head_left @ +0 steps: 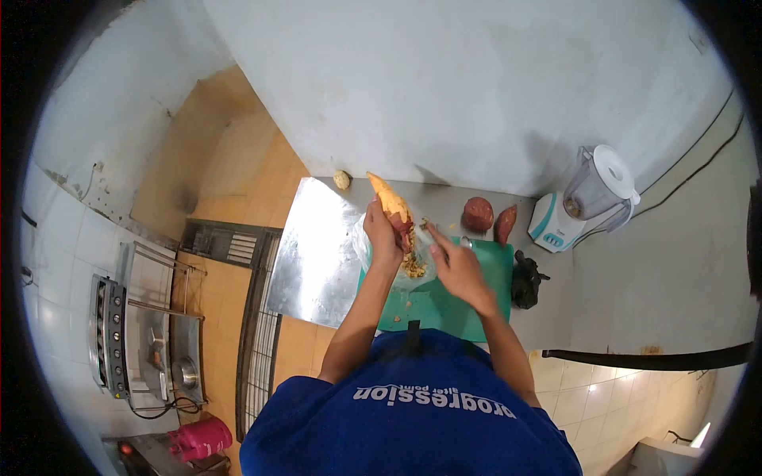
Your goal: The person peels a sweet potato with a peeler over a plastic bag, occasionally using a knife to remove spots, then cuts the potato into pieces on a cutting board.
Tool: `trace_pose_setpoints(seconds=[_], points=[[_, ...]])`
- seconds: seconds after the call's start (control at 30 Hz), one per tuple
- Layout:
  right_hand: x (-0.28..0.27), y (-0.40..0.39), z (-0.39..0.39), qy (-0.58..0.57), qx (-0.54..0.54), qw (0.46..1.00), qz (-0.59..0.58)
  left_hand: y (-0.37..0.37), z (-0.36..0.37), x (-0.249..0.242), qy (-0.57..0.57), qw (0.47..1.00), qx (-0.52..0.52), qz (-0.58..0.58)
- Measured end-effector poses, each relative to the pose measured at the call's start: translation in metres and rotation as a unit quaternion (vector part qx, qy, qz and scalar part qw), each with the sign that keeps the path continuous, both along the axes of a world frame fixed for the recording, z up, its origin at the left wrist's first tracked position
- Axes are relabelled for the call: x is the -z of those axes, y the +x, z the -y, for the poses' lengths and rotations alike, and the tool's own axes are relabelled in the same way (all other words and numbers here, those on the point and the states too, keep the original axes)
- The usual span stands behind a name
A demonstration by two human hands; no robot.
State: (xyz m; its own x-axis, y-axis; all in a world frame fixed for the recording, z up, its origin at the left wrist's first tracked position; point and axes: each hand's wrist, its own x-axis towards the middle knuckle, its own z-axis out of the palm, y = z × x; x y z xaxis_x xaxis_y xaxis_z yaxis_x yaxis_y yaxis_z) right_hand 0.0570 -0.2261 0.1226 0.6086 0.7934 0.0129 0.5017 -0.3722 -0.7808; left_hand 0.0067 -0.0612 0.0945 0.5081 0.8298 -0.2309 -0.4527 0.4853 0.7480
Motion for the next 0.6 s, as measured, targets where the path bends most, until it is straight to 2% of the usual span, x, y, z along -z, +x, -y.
trace_pose_setpoints(seconds=[0.03,0.23,0.33,0.4,0.47,0.53,0.57,0.6], points=[[-0.005,0.002,-0.003,0.045,0.012,0.999,0.025,0.003,0.002,-0.001,0.014,1.0,-0.002,0.005],[-0.016,0.011,-0.014,0.0,-0.007,1.0,-0.004,0.004,0.006,0.001,0.062,0.995,0.072,0.009],[0.017,0.003,-0.007,-0.004,-0.055,0.997,0.06,0.011,-0.002,0.003,0.063,0.997,0.038,-0.032],[0.028,-0.008,-0.007,0.027,-0.036,0.998,0.044,0.019,-0.008,0.001,0.11,0.994,-0.008,0.003],[0.025,-0.004,-0.007,0.057,-0.028,0.997,0.033,0.022,-0.003,-0.003,0.094,0.995,-0.03,0.008],[0.002,-0.002,-0.005,0.001,-0.009,1.0,-0.009,0.013,-0.002,0.0,0.085,0.996,0.023,-0.006],[0.0,0.001,-0.007,0.001,-0.009,1.0,-0.01,0.005,-0.003,0.0,0.081,0.994,0.065,-0.032],[-0.002,0.005,-0.008,0.049,0.005,0.999,0.019,0.006,0.001,-0.003,0.081,0.994,0.066,-0.031]])
